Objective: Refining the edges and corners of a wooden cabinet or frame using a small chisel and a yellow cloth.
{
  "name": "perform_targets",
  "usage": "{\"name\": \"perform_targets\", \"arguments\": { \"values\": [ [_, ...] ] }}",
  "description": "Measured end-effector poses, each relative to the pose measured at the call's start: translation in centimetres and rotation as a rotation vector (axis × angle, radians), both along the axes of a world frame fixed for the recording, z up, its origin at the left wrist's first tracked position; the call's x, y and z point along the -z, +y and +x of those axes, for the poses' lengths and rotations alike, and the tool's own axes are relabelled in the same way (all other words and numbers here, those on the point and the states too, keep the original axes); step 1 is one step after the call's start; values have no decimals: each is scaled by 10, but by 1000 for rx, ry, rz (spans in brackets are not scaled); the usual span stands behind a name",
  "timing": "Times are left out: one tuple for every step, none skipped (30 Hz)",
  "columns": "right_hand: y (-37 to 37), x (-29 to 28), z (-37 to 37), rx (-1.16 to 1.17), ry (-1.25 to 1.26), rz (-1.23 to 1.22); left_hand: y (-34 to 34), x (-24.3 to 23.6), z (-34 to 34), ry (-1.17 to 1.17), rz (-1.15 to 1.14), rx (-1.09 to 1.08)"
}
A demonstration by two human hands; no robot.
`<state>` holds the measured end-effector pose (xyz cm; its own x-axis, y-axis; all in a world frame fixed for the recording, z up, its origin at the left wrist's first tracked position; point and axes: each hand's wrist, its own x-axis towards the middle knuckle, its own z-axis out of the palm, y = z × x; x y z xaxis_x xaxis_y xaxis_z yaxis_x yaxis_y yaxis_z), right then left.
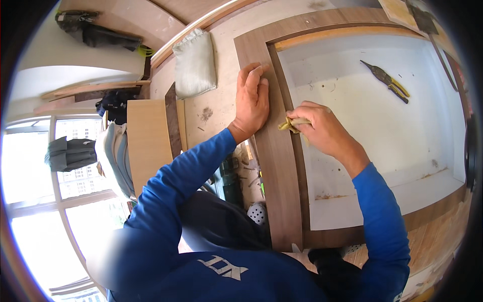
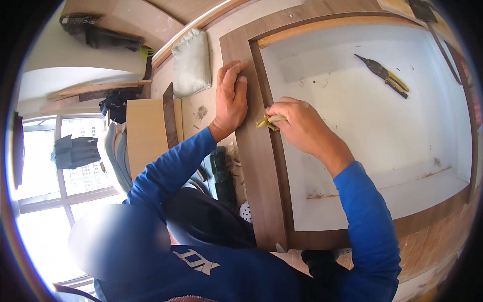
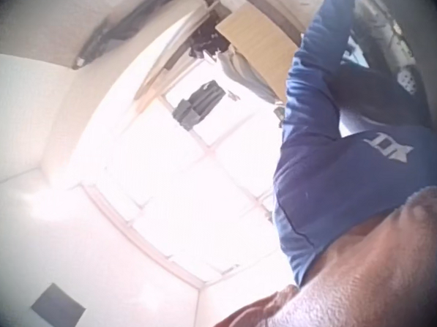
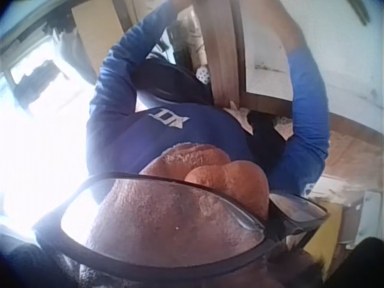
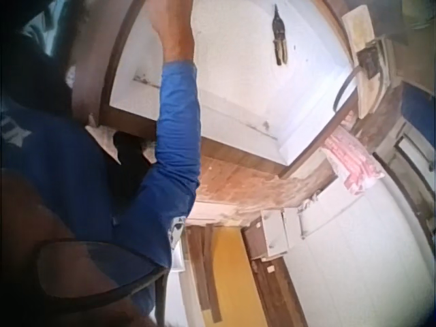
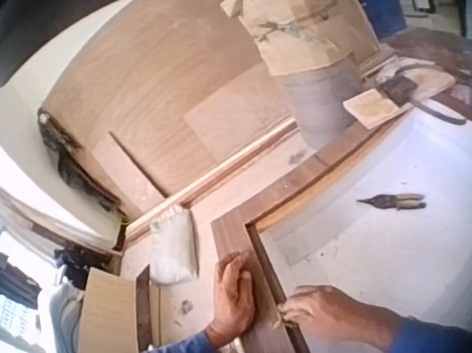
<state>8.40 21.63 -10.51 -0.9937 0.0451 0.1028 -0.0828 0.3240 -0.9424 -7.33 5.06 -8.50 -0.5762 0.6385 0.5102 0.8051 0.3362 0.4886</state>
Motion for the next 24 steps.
{"name": "perform_targets", "arguments": {
  "values": [
    [5, 4, -3, 11, -10, 3, 5, 0, 5, 1, -6, 15],
    [12, 11, -22, 56, 68, 78, 10, -1, 8, 0, -7, 25],
    [20, 15, -43, 95, 145, 153, 13, -1, 10, -20, -4, 27],
    [26, 12, -65, 177, 106, 142, 14, 1, 13, -46, -7, 24],
    [39, 12, -88, 206, 145, 162, 19, 3, 14, -46, -6, 34],
    [48, 4, -110, 236, 42, 61, 19, 4, 12, -38, -7, 34],
    [52, -3, -124, 258, -63, -43, 17, 4, 13, -31, -12, 29],
    [55, 6, -128, 264, -65, -45, 19, 5, 15, -33, -14, 35],
    [55, 16, -127, 301, 27, 80, 24, 7, 18, -59, -4, 39],
    [53, 23, -129, 327, 126, 199, 24, 8, 19, -77, 0, 32],
    [43, 19, -121, 280, 128, 247, 19, 7, 12, -63, -2, 21],
    [33, 17, -109, 262, 200, 269, 14, 7, 7, -36, 0, 13],
    [28, 17, -83, 252, 255, 300, 14, 7, 10, -26, 9, 17],
    [13, 17, -60, 214, 282, 251, 7, 2, 7, -6, 4, -1],
    [4, 15, -45, 181, 302, 207, 4, -2, 6, -3, -8, -12],
    [6, 13, -40, 181, 301, 211, 6, -2, 9, -16, -14, -11],
    [7, 9, -39, 175, 271, 180, 6, -2, 10, -14, -11, -13],
    [7, 6, -41, 165, 247, 147, 4, -3, 9, -3, -25, -18],
    [16, 11, -59, 194, 242, 178, 10, -3, 11, 0, -32, -4],
    [25, 12, -77, 236, 212, 227, 13, -1, 14, -4, -26, 4],
    [37, 13, -94, 281, 179, 278, 19, 4, 16, -22, -24, 22],
    [48, 13, -116, 315, 176, 271, 21, 7, 16, -34, -30, 36],
    [50, 9, -128, 341, 172, 263, 19, 7, 17, -34, -31, 35],
    [47, 10, -127, 342, 170, 263, 19, 6, 19, -44, -32, 31]
  ]
}}
